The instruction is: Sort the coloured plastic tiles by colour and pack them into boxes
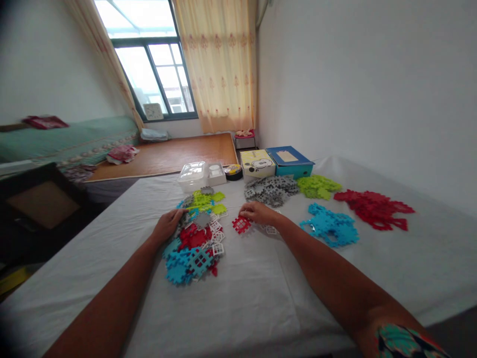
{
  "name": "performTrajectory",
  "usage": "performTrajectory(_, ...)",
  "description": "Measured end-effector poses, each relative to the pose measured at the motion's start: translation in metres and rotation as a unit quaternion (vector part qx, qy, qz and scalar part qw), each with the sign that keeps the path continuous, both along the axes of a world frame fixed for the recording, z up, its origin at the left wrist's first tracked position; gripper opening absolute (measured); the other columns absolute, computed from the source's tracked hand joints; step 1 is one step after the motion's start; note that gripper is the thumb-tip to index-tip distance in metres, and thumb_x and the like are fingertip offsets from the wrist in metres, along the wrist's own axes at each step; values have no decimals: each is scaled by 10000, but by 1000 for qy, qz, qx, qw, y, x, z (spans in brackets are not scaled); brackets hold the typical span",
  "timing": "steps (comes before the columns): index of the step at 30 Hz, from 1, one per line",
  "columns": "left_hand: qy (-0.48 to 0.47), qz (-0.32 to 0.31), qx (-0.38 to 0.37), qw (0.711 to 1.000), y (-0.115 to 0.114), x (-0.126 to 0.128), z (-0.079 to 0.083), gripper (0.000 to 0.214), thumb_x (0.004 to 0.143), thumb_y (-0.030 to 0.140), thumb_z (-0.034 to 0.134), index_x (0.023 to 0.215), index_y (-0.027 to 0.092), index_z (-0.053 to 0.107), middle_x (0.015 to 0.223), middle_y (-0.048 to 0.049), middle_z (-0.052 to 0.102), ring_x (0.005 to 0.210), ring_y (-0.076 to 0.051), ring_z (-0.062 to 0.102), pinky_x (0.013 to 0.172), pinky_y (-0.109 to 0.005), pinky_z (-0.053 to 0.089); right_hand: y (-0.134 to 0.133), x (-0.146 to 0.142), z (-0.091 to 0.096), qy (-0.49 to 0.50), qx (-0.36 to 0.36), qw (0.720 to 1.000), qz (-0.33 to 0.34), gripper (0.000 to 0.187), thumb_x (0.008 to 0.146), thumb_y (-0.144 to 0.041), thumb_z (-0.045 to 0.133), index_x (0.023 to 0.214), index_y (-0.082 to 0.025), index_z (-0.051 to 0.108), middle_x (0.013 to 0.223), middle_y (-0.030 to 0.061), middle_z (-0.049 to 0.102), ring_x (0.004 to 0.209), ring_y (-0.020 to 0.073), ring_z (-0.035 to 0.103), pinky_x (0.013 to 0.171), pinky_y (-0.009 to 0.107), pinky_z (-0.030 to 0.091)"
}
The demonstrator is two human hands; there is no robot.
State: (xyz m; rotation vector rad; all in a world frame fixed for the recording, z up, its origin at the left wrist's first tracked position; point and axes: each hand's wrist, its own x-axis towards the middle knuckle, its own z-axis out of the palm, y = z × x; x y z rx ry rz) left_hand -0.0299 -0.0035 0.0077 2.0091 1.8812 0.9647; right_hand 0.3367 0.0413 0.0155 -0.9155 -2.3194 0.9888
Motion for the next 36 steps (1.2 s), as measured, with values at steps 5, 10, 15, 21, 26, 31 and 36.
performTrajectory(5,-2,-5,2,1000,2,-3,-1,529,866,532,336,1009,197,720,1071,-58,726,1008,-235,644,900,-325,473,9,42,26,-22,40,996,-78,344,851,-427,508,924,-141,685,754,35,658,637,137,543,602,242,412)
performTrajectory(10,15,-6,-7,1000,6,-7,-3,548,854,550,337,1032,194,714,1093,-62,719,1028,-244,641,906,-330,472,17,178,53,-124,111,946,-279,369,852,-425,475,951,-150,700,818,61,682,686,165,570,645,267,418)
performTrajectory(15,27,-1,-10,1000,10,-8,-4,568,849,549,329,1053,184,713,1113,-74,712,1050,-253,633,914,-330,466,-12,326,56,-264,139,798,-523,281,827,-291,504,901,-126,719,943,175,687,820,249,600,703,342,401)
performTrajectory(21,31,7,-13,999,5,-2,1,561,853,542,325,1049,192,717,1079,-70,722,1011,-255,644,878,-325,477,-18,304,69,-287,215,760,-542,302,870,-303,529,1034,-117,702,1058,220,650,833,241,598,714,356,400)
performTrajectory(26,21,-6,-13,1000,-1,3,3,555,884,505,297,1047,180,716,1083,-74,719,1018,-228,631,887,-308,460,-25,113,53,-155,190,947,-205,230,872,-298,547,1023,-196,689,1011,76,697,817,183,625,760,296,460)
performTrajectory(31,-14,-3,-1,1000,0,1,-2,556,886,507,317,1035,153,720,1042,-81,725,959,-229,643,860,-315,464,-69,-43,27,-77,204,972,84,241,894,-238,545,1100,-185,659,1071,85,665,897,170,625,811,291,476)
performTrajectory(36,-19,-11,3,1000,2,0,-5,549,893,495,321,1029,145,721,1026,-87,727,961,-220,643,852,-308,460,-60,-100,19,-109,269,950,113,288,851,-218,627,1133,-178,666,1065,112,645,967,203,588,873,339,453)
